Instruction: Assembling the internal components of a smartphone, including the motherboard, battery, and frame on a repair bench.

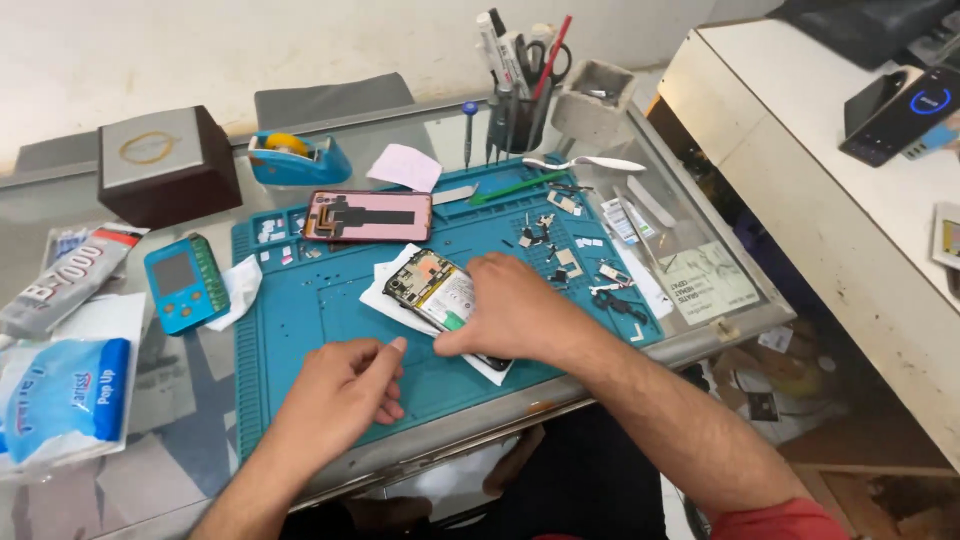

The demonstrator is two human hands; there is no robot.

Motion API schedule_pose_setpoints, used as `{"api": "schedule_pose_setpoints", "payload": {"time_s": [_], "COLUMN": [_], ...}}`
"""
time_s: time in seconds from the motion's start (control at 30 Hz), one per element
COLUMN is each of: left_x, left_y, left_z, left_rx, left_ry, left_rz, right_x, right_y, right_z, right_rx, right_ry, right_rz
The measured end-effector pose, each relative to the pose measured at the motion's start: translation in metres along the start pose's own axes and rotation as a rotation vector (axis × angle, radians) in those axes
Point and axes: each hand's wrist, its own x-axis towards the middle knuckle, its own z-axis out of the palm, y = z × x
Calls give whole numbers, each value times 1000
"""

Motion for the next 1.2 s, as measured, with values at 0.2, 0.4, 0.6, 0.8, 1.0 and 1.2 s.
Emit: {"api": "schedule_pose_setpoints", "payload": {"time_s": [0.2, 0.4, 0.6, 0.8, 1.0, 1.2], "left_x": [-1, 21, 39, 48, 44, 59], "left_y": [34, 32, 10, 22, 43, 24], "left_z": [12, 21, 19, 19, 22, 31], "left_rx": [-121, -670, -420, 431, 654, 822], "left_ry": [-82, -69, -34, -28, -9, -69], "left_rz": [-69, -135, 78, 155, 227, 175], "right_x": [-14, -4, -42, -20, -33, -50], "right_y": [6, 15, -6, 36, 49, 46], "right_z": [19, 31, -10, 27, 42, 53], "right_rx": [74, 136, 385, 480, 859, 982], "right_ry": [75, 211, 64, 67, -43, -89], "right_rz": [36, 35, -36, -68, -124, -71]}}
